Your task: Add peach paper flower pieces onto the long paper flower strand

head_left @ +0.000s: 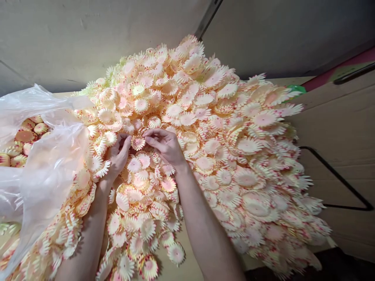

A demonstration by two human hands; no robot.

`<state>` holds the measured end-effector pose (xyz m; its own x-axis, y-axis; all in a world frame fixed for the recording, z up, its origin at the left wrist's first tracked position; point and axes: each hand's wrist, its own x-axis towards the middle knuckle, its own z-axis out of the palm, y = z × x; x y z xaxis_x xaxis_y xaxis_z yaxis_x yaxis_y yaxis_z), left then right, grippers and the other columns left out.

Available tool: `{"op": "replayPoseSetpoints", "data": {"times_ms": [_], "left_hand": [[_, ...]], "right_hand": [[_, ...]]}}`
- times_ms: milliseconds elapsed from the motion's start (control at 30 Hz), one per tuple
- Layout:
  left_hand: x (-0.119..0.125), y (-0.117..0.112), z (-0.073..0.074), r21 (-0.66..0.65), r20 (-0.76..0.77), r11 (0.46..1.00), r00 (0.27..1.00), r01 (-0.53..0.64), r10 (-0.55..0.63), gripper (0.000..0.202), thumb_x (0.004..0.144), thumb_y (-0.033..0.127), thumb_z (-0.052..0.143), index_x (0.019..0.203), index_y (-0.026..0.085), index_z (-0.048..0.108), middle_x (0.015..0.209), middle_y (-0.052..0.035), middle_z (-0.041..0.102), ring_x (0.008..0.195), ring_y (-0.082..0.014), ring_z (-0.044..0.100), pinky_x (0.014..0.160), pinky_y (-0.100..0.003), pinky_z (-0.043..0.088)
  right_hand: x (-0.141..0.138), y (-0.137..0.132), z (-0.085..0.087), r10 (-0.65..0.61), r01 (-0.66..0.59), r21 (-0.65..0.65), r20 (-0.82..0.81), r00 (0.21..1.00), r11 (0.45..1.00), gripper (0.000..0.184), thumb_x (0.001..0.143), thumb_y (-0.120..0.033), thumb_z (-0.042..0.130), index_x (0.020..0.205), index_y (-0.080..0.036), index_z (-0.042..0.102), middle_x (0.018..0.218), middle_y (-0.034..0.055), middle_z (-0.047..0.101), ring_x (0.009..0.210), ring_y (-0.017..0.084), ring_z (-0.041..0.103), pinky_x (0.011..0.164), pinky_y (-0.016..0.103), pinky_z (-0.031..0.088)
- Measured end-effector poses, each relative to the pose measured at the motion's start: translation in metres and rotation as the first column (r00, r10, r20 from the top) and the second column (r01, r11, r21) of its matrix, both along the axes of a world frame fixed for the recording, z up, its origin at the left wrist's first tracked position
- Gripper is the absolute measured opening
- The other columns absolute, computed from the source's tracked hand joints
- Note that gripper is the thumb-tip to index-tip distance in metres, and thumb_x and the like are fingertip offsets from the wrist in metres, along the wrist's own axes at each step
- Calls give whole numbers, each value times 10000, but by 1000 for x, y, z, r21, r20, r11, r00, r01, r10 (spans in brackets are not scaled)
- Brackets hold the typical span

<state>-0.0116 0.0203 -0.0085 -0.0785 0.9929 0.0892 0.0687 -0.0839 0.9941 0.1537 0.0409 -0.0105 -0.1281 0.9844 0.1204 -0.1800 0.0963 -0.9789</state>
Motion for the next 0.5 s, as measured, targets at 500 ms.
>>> {"op": "replayPoseSetpoints", "data": {"times_ms": [500], "left_hand": [[-1,-3,3,-7,-1,995,995,97,-97,195,840,377,631,819,184,645,748,-6,625,694,-111,571,665,-222,468]], "right_hand": [[-1,0,-1,172,-176,36,97,980,984,201,707,-346,796,900,-292,784,993,25,653,894,146,614,777,299,543]]}}
